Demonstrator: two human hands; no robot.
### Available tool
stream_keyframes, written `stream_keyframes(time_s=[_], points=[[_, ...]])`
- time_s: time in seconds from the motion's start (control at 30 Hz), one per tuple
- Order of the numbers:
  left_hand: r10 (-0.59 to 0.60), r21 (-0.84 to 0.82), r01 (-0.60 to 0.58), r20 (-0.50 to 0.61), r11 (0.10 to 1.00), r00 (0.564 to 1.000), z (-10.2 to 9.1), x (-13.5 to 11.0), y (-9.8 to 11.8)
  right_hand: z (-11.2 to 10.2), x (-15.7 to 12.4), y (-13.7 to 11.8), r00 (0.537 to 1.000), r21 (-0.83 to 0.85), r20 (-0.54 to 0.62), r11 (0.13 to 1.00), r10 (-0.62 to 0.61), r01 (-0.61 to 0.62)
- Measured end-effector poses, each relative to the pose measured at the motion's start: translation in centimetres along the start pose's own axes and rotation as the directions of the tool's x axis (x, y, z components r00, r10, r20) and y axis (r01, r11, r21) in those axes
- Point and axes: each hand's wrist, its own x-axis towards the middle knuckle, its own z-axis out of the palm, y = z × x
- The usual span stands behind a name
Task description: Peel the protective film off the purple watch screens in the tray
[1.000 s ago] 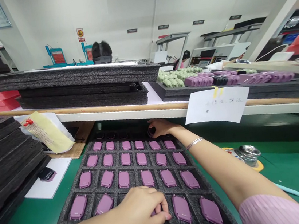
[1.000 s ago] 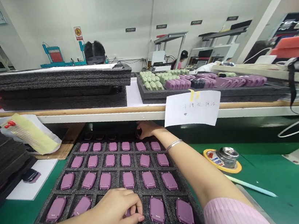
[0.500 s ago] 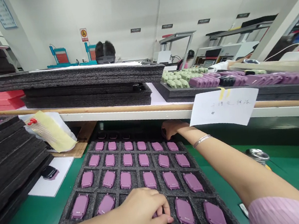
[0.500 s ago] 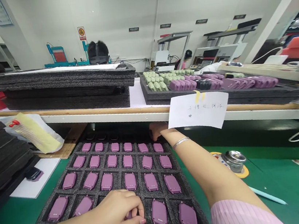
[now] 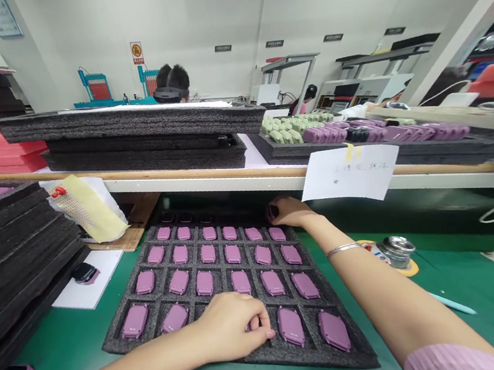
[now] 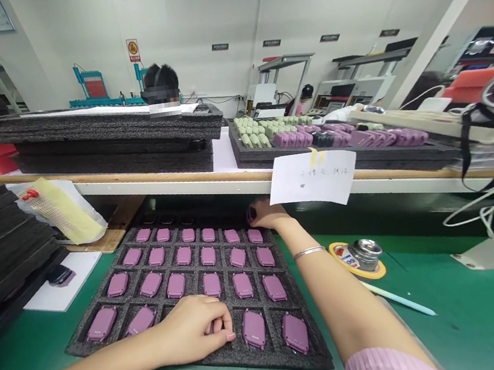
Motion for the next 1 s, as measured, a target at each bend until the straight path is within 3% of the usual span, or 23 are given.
stream_keyframes(time_s=[0.23, 0.37, 0.5, 0.63, 0.7, 0.8, 0.93, 1.0], points=[[0.015, -0.041, -0.015, 0.000, 0.999, 1.000, -0.3, 0.0, 0.1, -0.6, 2.2, -1.4, 0.992, -0.019, 0.124, 1.000, 0.025, -0.023], [0.008, -0.115, -0.009, -0.012, 0.993, 1.000, -0.4, -0.1, 0.1, -0.9, 2.1, -1.2, 0.992, 0.032, 0.118, 0.998, 0.053, -0.057], [-0.023, -0.296, 0.024, 0.006, 0.955, 1.000, -0.4, 0.0, -0.4, -1.2, 0.5, -0.5, 0.998, 0.174, 0.022, 0.983, 0.064, -0.067], [-0.108, -0.580, 0.058, -0.052, 0.813, 0.993, -1.2, 0.5, -0.9, -1.4, -3.0, -2.3, 0.979, 0.375, -0.202, 0.925, 0.016, 0.062], [-0.181, -0.701, 0.049, -0.116, 0.712, 0.977, -2.0, 0.7, -0.7, -1.5, -5.8, -4.5, 0.937, 0.453, -0.349, 0.868, -0.036, 0.202], [-0.224, -0.837, 0.024, -0.119, 0.547, 0.967, -3.3, 0.4, 0.8, -1.9, -10.7, -7.8, 0.823, 0.505, -0.546, 0.723, -0.155, 0.472], [-0.079, -0.977, -0.042, -0.059, 0.209, 0.995, -4.3, -0.8, 4.1, -2.6, -15.6, -10.6, 0.679, 0.496, -0.685, 0.513, -0.266, 0.701], [-0.049, -0.986, -0.080, -0.088, 0.143, 0.995, -4.3, -1.5, 5.5, -2.9, -16.9, -11.2, 0.649, 0.506, -0.706, 0.439, -0.285, 0.743]])
